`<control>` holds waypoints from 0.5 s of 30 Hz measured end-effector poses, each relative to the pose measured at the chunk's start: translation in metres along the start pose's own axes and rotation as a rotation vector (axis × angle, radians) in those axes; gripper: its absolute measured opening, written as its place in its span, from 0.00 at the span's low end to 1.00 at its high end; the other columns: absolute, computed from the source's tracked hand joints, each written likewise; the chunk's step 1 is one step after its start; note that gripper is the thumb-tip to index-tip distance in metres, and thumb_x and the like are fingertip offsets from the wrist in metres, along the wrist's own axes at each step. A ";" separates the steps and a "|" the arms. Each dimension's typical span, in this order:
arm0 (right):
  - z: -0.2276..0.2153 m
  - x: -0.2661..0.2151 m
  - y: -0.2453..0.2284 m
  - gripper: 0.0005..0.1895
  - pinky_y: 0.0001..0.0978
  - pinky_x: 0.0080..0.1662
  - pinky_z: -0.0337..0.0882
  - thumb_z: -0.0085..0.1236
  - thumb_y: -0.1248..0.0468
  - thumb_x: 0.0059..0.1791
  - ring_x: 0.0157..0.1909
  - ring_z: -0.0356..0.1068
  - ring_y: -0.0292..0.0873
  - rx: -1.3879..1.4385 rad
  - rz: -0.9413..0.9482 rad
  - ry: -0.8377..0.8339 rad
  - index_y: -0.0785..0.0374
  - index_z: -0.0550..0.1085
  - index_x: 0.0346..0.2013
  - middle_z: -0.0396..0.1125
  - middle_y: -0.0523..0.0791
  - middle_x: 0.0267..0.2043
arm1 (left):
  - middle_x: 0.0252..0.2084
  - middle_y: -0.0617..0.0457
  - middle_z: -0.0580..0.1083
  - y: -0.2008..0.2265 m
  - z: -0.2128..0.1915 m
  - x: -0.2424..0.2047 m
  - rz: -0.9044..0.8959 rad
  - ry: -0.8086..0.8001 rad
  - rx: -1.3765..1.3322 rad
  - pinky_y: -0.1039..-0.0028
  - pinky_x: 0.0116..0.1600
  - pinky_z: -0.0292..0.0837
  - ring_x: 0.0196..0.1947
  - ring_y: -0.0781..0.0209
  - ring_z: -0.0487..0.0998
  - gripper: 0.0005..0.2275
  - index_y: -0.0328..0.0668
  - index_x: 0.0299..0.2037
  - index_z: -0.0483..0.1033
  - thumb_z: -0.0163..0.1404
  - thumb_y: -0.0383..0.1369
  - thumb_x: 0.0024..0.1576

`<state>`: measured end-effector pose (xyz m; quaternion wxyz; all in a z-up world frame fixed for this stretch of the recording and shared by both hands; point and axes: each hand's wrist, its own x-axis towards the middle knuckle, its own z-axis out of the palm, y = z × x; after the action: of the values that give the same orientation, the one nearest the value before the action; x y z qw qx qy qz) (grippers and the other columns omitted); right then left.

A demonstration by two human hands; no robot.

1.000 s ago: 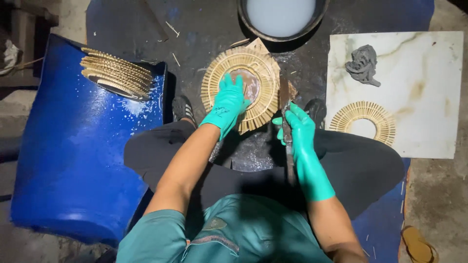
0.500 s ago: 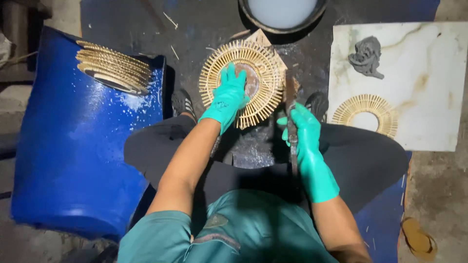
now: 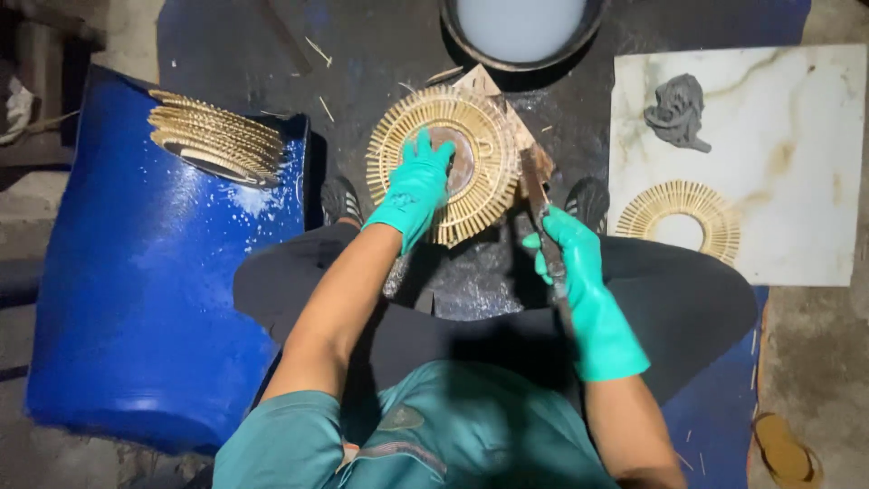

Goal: Scraping and shaping the inner rim of a circular bamboo furniture component using a metal hand tool.

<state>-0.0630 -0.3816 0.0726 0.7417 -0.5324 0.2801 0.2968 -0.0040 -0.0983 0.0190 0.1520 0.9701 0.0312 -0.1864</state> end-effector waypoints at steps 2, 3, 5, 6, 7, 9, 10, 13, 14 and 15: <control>0.008 -0.007 0.003 0.21 0.31 0.15 0.56 0.50 0.59 0.53 0.13 0.61 0.40 -0.030 -0.019 0.006 0.61 0.73 0.60 0.72 0.49 0.27 | 0.78 0.38 0.50 0.001 0.008 -0.007 -0.055 -0.002 -0.023 0.46 0.68 0.65 0.74 0.29 0.53 0.33 0.58 0.68 0.62 0.63 0.40 0.51; 0.013 -0.007 0.004 0.22 0.31 0.16 0.57 0.50 0.60 0.53 0.14 0.62 0.40 -0.006 -0.080 0.013 0.60 0.72 0.62 0.72 0.49 0.28 | 0.76 0.37 0.51 -0.006 0.020 -0.005 -0.079 0.042 -0.088 0.47 0.68 0.63 0.73 0.29 0.53 0.38 0.51 0.70 0.58 0.64 0.41 0.48; 0.020 0.005 0.011 0.23 0.31 0.16 0.57 0.50 0.60 0.54 0.14 0.62 0.40 0.021 -0.133 0.022 0.60 0.72 0.63 0.73 0.49 0.29 | 0.75 0.36 0.51 -0.019 0.039 0.001 -0.106 0.079 -0.149 0.48 0.69 0.61 0.72 0.30 0.54 0.43 0.43 0.71 0.55 0.65 0.43 0.46; 0.021 0.015 0.016 0.21 0.32 0.17 0.59 0.50 0.61 0.54 0.14 0.63 0.41 0.031 -0.145 0.001 0.62 0.71 0.62 0.73 0.50 0.29 | 0.74 0.34 0.51 -0.026 0.045 0.006 -0.052 0.140 -0.136 0.50 0.71 0.59 0.72 0.29 0.52 0.46 0.37 0.71 0.52 0.66 0.44 0.44; 0.021 0.024 0.022 0.20 0.33 0.17 0.60 0.50 0.61 0.54 0.14 0.63 0.42 0.038 -0.154 -0.019 0.64 0.70 0.61 0.74 0.51 0.30 | 0.74 0.33 0.50 -0.033 0.052 0.008 -0.001 0.199 -0.126 0.51 0.73 0.56 0.73 0.29 0.51 0.50 0.30 0.71 0.50 0.67 0.44 0.43; 0.020 0.030 0.018 0.19 0.34 0.16 0.60 0.49 0.61 0.54 0.14 0.62 0.42 -0.012 -0.094 -0.057 0.63 0.71 0.59 0.74 0.51 0.29 | 0.74 0.33 0.49 -0.035 0.053 0.003 0.008 0.167 -0.089 0.51 0.73 0.55 0.73 0.29 0.50 0.50 0.30 0.72 0.49 0.67 0.45 0.44; 0.021 0.035 0.014 0.18 0.35 0.16 0.59 0.49 0.61 0.53 0.13 0.61 0.42 -0.063 -0.044 -0.097 0.62 0.72 0.57 0.73 0.51 0.29 | 0.75 0.33 0.48 -0.036 0.052 0.003 0.023 0.145 -0.053 0.51 0.74 0.54 0.74 0.29 0.48 0.50 0.30 0.72 0.48 0.67 0.45 0.45; 0.034 0.033 0.010 0.16 0.34 0.14 0.56 0.50 0.59 0.53 0.11 0.59 0.42 -0.034 -0.004 -0.103 0.61 0.72 0.54 0.71 0.50 0.26 | 0.77 0.37 0.45 -0.025 0.025 0.004 -0.010 0.057 -0.045 0.48 0.71 0.54 0.76 0.32 0.45 0.49 0.35 0.73 0.48 0.66 0.44 0.45; 0.037 0.032 0.007 0.16 0.34 0.14 0.56 0.50 0.59 0.53 0.11 0.59 0.42 -0.033 0.003 -0.106 0.61 0.72 0.54 0.71 0.50 0.26 | 0.77 0.37 0.45 -0.033 0.030 0.005 -0.016 0.053 -0.044 0.48 0.71 0.54 0.76 0.32 0.45 0.49 0.35 0.73 0.48 0.66 0.44 0.45; 0.035 0.028 0.006 0.16 0.33 0.15 0.55 0.51 0.59 0.54 0.12 0.59 0.41 -0.015 0.003 -0.109 0.63 0.72 0.54 0.71 0.50 0.26 | 0.77 0.38 0.44 -0.036 0.038 0.004 -0.005 0.035 -0.037 0.46 0.71 0.54 0.76 0.32 0.45 0.49 0.37 0.74 0.48 0.66 0.44 0.45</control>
<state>-0.0453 -0.3429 0.0582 0.7514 -0.5204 0.2379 0.3286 -0.0184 -0.0755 -0.0265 0.1689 0.9702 0.0396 -0.1692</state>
